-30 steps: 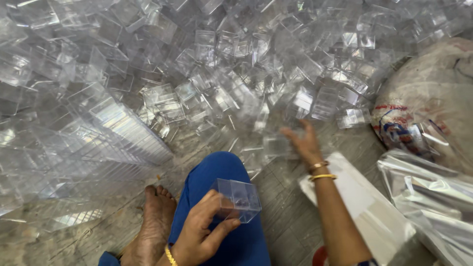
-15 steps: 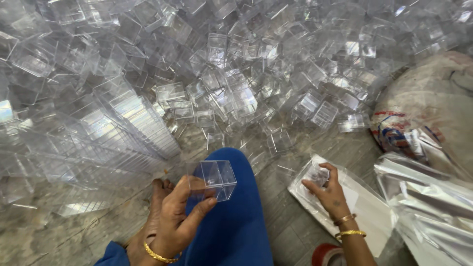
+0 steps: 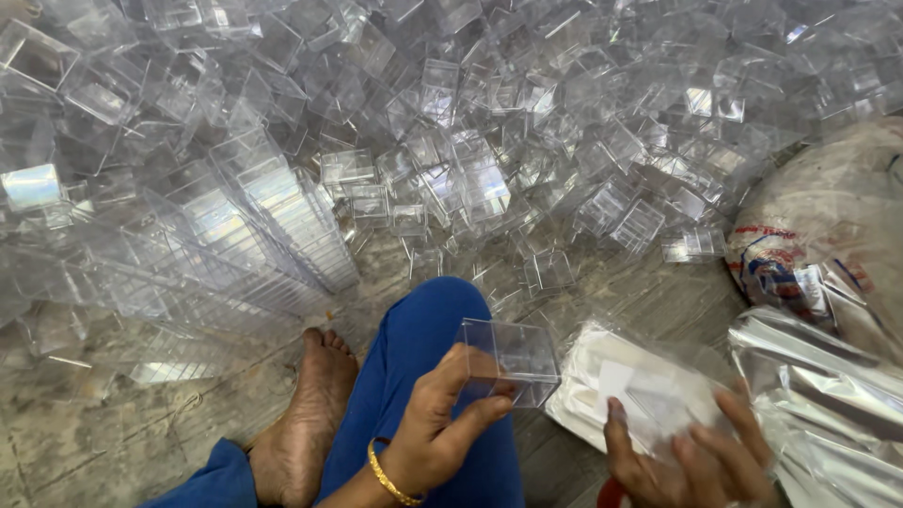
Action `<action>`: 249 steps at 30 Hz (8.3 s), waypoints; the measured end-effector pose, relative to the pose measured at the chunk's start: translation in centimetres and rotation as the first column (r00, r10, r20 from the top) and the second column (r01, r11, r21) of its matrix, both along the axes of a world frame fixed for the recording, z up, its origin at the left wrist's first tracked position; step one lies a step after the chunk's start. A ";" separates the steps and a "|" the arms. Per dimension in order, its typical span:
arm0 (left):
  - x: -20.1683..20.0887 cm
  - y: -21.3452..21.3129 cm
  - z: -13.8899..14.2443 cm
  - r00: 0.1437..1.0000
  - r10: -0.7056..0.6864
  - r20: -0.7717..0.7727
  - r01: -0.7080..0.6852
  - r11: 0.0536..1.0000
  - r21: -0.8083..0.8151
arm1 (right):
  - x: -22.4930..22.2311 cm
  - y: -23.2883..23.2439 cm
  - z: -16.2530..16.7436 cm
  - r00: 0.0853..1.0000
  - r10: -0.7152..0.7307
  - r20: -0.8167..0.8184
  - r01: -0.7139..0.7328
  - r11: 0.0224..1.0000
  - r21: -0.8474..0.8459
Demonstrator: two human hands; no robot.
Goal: The person sits on the floor among a large pile of clear plastic boxes and assembles them one at a time, picking up box bodies and lids, folding and snapping the pieces together, and placing finished boxes onto a growing stack in front of them.
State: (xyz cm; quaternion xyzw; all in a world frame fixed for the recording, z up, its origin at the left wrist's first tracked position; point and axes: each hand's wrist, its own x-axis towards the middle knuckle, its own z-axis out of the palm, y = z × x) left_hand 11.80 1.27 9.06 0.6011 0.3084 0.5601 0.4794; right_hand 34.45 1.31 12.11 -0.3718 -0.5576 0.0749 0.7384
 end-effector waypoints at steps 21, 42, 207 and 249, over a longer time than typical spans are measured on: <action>-3.7 -0.1 3.9 0.976 -0.066 -0.210 0.108 0.975 0.193 | 0.2 -1.1 -4.0 0.718 0.646 -0.257 -0.662 0.521 -0.539; -20.4 -8.0 -11.6 -0.018 0.469 -0.883 -0.411 0.802 0.434 | 15.9 4.8 -18.4 0.182 0.578 0.795 0.923 0.178 -0.341; -6.1 1.2 3.3 0.945 0.139 -0.297 -0.055 0.960 0.276 | -2.8 2.9 -2.0 0.694 0.682 0.231 -0.407 0.635 -0.657; -9.2 -2.5 -2.4 0.961 0.275 -0.029 -0.276 0.961 -0.014 | 11.0 -0.8 -22.1 0.098 0.822 0.561 0.750 0.310 -0.585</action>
